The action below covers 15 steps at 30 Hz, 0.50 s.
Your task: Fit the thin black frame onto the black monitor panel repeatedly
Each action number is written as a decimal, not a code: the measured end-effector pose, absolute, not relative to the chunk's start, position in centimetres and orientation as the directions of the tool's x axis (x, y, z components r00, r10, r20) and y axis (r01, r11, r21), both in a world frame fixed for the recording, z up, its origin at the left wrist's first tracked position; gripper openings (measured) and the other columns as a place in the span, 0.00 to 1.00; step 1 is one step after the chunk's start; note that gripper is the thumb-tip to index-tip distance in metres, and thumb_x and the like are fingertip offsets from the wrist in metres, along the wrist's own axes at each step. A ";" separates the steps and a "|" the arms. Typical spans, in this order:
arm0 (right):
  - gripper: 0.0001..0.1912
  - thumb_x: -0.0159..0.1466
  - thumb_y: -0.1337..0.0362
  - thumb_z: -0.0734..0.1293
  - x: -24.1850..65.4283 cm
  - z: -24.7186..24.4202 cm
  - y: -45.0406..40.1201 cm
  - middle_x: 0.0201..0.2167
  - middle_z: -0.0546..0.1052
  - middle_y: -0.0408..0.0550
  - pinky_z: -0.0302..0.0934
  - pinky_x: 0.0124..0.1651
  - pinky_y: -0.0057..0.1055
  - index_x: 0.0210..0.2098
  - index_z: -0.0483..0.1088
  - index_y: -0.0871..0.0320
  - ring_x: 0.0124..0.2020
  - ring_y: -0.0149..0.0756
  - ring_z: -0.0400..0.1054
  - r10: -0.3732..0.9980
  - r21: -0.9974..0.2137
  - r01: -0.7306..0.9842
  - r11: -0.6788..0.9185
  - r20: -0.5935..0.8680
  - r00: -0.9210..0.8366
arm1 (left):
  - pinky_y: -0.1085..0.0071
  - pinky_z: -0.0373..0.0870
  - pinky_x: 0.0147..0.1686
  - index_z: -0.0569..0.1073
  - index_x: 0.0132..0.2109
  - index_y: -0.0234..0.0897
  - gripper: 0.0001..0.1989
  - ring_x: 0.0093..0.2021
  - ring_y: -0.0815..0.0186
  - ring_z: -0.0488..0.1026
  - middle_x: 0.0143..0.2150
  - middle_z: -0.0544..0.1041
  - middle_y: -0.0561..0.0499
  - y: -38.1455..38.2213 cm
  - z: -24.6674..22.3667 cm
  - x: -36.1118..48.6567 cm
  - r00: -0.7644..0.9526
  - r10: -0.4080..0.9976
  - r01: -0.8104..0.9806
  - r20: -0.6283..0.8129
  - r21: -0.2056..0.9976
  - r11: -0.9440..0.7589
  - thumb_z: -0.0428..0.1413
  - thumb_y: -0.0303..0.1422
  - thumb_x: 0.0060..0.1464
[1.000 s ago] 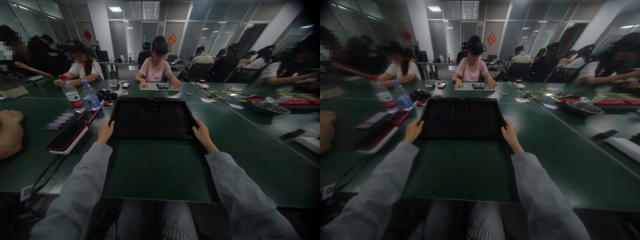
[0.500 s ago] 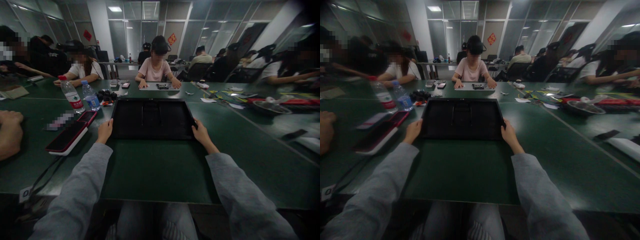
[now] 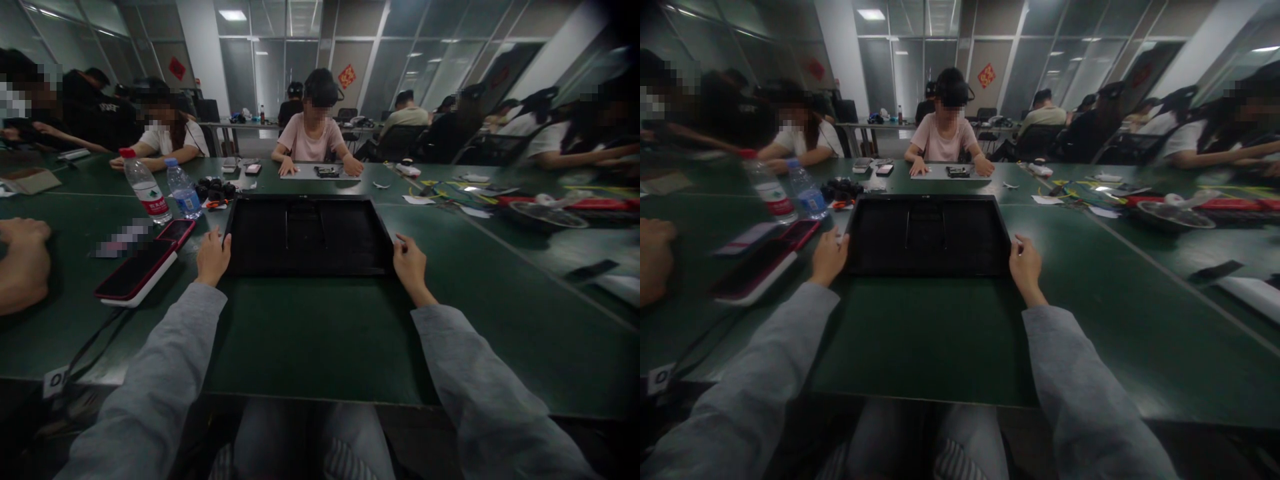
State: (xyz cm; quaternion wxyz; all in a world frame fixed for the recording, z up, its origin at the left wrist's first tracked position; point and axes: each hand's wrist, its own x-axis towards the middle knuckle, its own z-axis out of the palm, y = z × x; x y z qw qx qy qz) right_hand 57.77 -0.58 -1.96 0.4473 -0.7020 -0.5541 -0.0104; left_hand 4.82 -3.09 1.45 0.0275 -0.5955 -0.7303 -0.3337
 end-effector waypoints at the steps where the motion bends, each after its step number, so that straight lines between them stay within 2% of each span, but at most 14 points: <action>1: 0.33 0.71 0.45 0.56 57.8 -2.0 -0.6 0.46 0.82 0.63 0.67 0.58 0.54 0.61 0.75 0.62 0.47 0.53 0.76 0.760 -0.622 0.783 0.015 0.516 0.396 | 0.52 0.68 0.63 0.66 0.71 0.25 0.31 0.65 0.44 0.72 0.64 0.74 0.28 -3.0 1.3 4.8 -0.286 0.849 0.886 0.445 0.460 0.057 0.47 0.42 0.71; 4: 0.34 0.69 0.42 0.60 57.9 -2.4 -0.3 0.43 0.82 0.60 0.69 0.57 0.54 0.61 0.75 0.60 0.45 0.52 0.76 0.784 -0.635 0.770 0.066 0.510 0.353 | 0.54 0.67 0.65 0.67 0.70 0.28 0.28 0.66 0.46 0.72 0.66 0.73 0.29 -2.6 0.9 4.4 -0.307 0.866 0.840 0.395 0.541 0.051 0.48 0.40 0.71; 7: 0.33 0.66 0.40 0.63 58.2 -3.0 0.2 0.41 0.82 0.57 0.70 0.56 0.53 0.59 0.75 0.57 0.43 0.51 0.76 0.815 -0.647 0.753 0.121 0.498 0.297 | 0.55 0.68 0.64 0.70 0.68 0.31 0.26 0.64 0.50 0.74 0.66 0.75 0.32 -1.9 0.4 3.9 -0.326 0.906 0.738 0.269 0.671 0.067 0.48 0.39 0.71; 11: 0.31 0.67 0.42 0.63 58.5 -3.5 0.8 0.42 0.81 0.56 0.70 0.55 0.52 0.59 0.75 0.55 0.44 0.51 0.77 0.816 -0.657 0.741 0.141 0.501 0.288 | 0.57 0.71 0.62 0.76 0.63 0.37 0.22 0.61 0.51 0.76 0.60 0.81 0.40 -1.1 0.2 3.5 -0.326 0.925 0.605 0.197 0.795 0.044 0.52 0.40 0.69; 15: 0.29 0.66 0.45 0.64 58.6 -3.5 1.1 0.44 0.81 0.57 0.69 0.57 0.53 0.59 0.74 0.55 0.46 0.51 0.76 0.825 -0.671 0.725 0.154 0.491 0.279 | 0.57 0.74 0.58 0.79 0.61 0.35 0.22 0.56 0.52 0.79 0.54 0.84 0.41 -1.0 0.7 3.8 -0.348 0.924 0.492 0.160 0.870 0.035 0.55 0.41 0.67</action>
